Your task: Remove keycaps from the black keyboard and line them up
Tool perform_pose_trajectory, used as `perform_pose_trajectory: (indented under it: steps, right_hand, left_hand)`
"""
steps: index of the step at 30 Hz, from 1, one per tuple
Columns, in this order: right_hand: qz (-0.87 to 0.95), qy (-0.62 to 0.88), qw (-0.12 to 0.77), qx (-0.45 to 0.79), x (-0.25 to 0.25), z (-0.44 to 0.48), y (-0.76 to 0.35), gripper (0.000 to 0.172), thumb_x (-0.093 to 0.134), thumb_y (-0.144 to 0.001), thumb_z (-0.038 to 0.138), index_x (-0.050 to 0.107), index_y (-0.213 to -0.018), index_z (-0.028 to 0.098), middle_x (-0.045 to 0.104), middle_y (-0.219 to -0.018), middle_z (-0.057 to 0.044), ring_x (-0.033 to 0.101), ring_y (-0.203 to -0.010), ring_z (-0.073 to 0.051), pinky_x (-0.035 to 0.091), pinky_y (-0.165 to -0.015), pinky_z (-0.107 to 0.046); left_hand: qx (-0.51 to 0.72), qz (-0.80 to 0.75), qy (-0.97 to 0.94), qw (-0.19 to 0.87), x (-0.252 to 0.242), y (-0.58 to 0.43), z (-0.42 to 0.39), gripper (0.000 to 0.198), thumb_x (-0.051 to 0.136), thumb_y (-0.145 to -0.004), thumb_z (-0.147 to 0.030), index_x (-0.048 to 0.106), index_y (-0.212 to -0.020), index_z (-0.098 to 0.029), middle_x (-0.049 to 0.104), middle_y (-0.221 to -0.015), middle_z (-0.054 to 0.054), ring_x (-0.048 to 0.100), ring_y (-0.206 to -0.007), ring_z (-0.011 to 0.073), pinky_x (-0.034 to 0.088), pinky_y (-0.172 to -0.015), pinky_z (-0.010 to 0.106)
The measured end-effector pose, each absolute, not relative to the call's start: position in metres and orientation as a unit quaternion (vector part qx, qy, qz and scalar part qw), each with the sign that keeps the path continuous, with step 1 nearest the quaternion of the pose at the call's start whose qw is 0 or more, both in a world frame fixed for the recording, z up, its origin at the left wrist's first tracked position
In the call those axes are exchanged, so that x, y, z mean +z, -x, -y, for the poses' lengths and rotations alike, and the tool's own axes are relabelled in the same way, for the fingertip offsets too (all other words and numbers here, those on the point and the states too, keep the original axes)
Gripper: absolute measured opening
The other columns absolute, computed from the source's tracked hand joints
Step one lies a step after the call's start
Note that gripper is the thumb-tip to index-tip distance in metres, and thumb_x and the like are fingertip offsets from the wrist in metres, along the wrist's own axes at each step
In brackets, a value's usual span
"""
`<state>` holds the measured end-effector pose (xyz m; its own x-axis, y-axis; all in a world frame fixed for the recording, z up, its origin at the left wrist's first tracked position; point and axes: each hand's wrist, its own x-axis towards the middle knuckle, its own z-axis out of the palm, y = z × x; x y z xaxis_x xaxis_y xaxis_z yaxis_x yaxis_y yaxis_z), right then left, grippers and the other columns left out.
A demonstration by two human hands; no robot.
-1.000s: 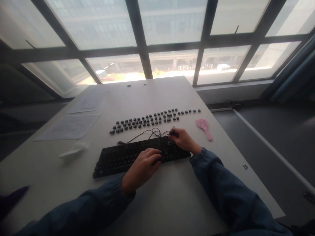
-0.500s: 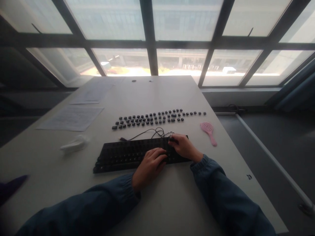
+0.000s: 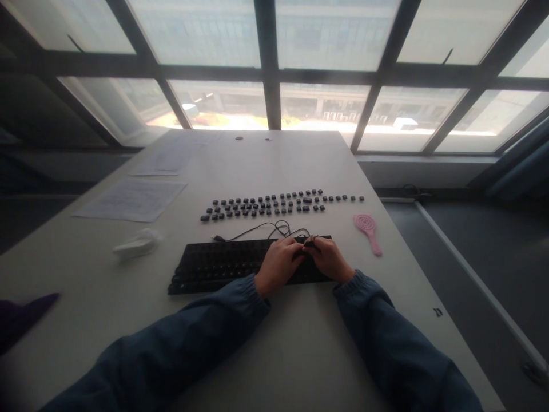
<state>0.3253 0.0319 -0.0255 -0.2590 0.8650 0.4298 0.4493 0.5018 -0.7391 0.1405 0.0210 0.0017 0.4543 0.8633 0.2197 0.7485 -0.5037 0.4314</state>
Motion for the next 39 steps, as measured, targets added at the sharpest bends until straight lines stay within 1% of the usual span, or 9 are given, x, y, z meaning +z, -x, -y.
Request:
perform_pose_trajectory:
  steps: [6, 11, 15, 22, 27, 31, 34, 37, 39]
  right_hand:
    - [0.684, 0.436, 0.498, 0.308, -0.019, -0.03, -0.323, 0.012, 0.06, -0.09, 0.026, 0.063, -0.081, 0.02, 0.062, -0.062, 0.001, 0.06, -0.053, -0.014, 0.05, -0.054, -0.027]
    - [0.689, 0.414, 0.508, 0.308, -0.014, -0.028, -0.324, 0.013, 0.064, -0.089, 0.027, 0.066, -0.078, 0.02, 0.064, -0.068, 0.0, 0.062, -0.058, -0.015, 0.051, -0.057, -0.028]
    - [0.679, 0.404, 0.517, 0.327, -0.01, -0.024, -0.323, 0.012, 0.064, -0.09, 0.029, 0.067, -0.083, 0.019, 0.066, -0.075, -0.002, 0.063, -0.064, -0.016, 0.052, -0.061, -0.029]
    - [0.661, 0.419, 0.544, 0.301, -0.007, -0.018, -0.314, 0.011, 0.062, -0.092, 0.028, 0.065, -0.087, 0.019, 0.065, -0.077, -0.002, 0.062, -0.062, -0.015, 0.051, -0.059, -0.028]
    - [0.698, 0.405, 0.53, 0.26, -0.01, -0.018, -0.314, 0.009, 0.06, -0.093, 0.027, 0.066, -0.088, 0.021, 0.067, -0.08, -0.003, 0.065, -0.072, -0.018, 0.053, -0.069, -0.032]
    - [0.648, 0.426, 0.57, 0.272, -0.011, -0.016, -0.312, 0.01, 0.061, -0.094, 0.03, 0.064, -0.09, 0.022, 0.067, -0.078, -0.002, 0.064, -0.064, -0.017, 0.054, -0.064, -0.032]
    - [0.608, 0.392, 0.61, 0.325, -0.01, -0.014, -0.309, 0.013, 0.061, -0.094, 0.034, 0.064, -0.092, 0.022, 0.068, -0.082, -0.003, 0.065, -0.064, -0.016, 0.056, -0.062, -0.031]
    - [0.563, 0.364, 0.642, 0.371, -0.009, -0.016, -0.306, 0.015, 0.061, -0.095, 0.036, 0.063, -0.093, 0.021, 0.069, -0.086, -0.003, 0.066, -0.065, -0.016, 0.057, -0.062, -0.031]
    - [0.515, 0.355, 0.671, 0.398, -0.008, -0.019, -0.307, 0.016, 0.061, -0.095, 0.037, 0.062, -0.092, 0.021, 0.068, -0.084, -0.002, 0.067, -0.064, -0.015, 0.057, -0.059, -0.031]
  left_hand:
    - [0.248, -0.466, -0.833, 0.166, -0.004, -0.139, -0.022, 0.011, 0.07, -0.088, -0.023, 0.073, -0.098, -0.022, 0.069, -0.098, 0.004, 0.059, -0.097, 0.0229, 0.047, -0.085, 0.035]
    - [0.311, -0.438, -0.814, 0.222, -0.001, -0.138, -0.025, 0.023, 0.073, -0.086, -0.025, 0.072, -0.108, -0.021, 0.071, -0.102, 0.006, 0.062, -0.097, 0.0228, 0.048, -0.087, 0.035]
    - [0.36, -0.416, -0.783, 0.291, 0.005, -0.139, -0.024, 0.013, 0.07, -0.087, -0.021, 0.074, -0.099, -0.019, 0.071, -0.093, 0.005, 0.065, -0.088, 0.0198, 0.05, -0.081, 0.03]
    - [0.386, -0.44, -0.662, 0.469, 0.005, -0.143, -0.031, 0.014, 0.072, -0.077, -0.011, 0.072, -0.09, -0.014, 0.074, -0.086, 0.005, 0.071, -0.08, 0.0177, 0.056, -0.077, 0.028]
    - [0.41, -0.445, -0.638, 0.477, 0.012, -0.142, -0.032, 0.015, 0.075, -0.077, -0.018, 0.07, -0.089, -0.013, 0.071, -0.086, 0.007, 0.069, -0.077, 0.0164, 0.057, -0.071, 0.026]
    - [0.425, -0.42, -0.669, 0.442, 0.017, -0.14, -0.029, 0.014, 0.075, -0.08, -0.025, 0.074, -0.09, -0.015, 0.068, -0.097, 0.008, 0.068, -0.082, 0.0159, 0.059, -0.077, 0.028]
    - [0.426, -0.408, -0.638, 0.495, 0.021, -0.138, -0.031, 0.022, 0.081, -0.075, -0.029, 0.073, -0.089, -0.013, 0.07, -0.095, 0.009, 0.07, -0.083, 0.0176, 0.059, -0.078, 0.029]
    - [0.406, -0.403, -0.604, 0.555, 0.028, -0.135, -0.036, 0.029, 0.084, -0.072, -0.031, 0.072, -0.091, -0.012, 0.073, -0.089, 0.008, 0.072, -0.08, 0.0184, 0.058, -0.072, 0.026]
    - [0.397, -0.407, -0.603, 0.559, 0.035, -0.13, -0.039, 0.031, 0.084, -0.071, -0.033, 0.073, -0.091, -0.012, 0.075, -0.089, 0.008, 0.072, -0.079, 0.0185, 0.058, -0.071, 0.026]
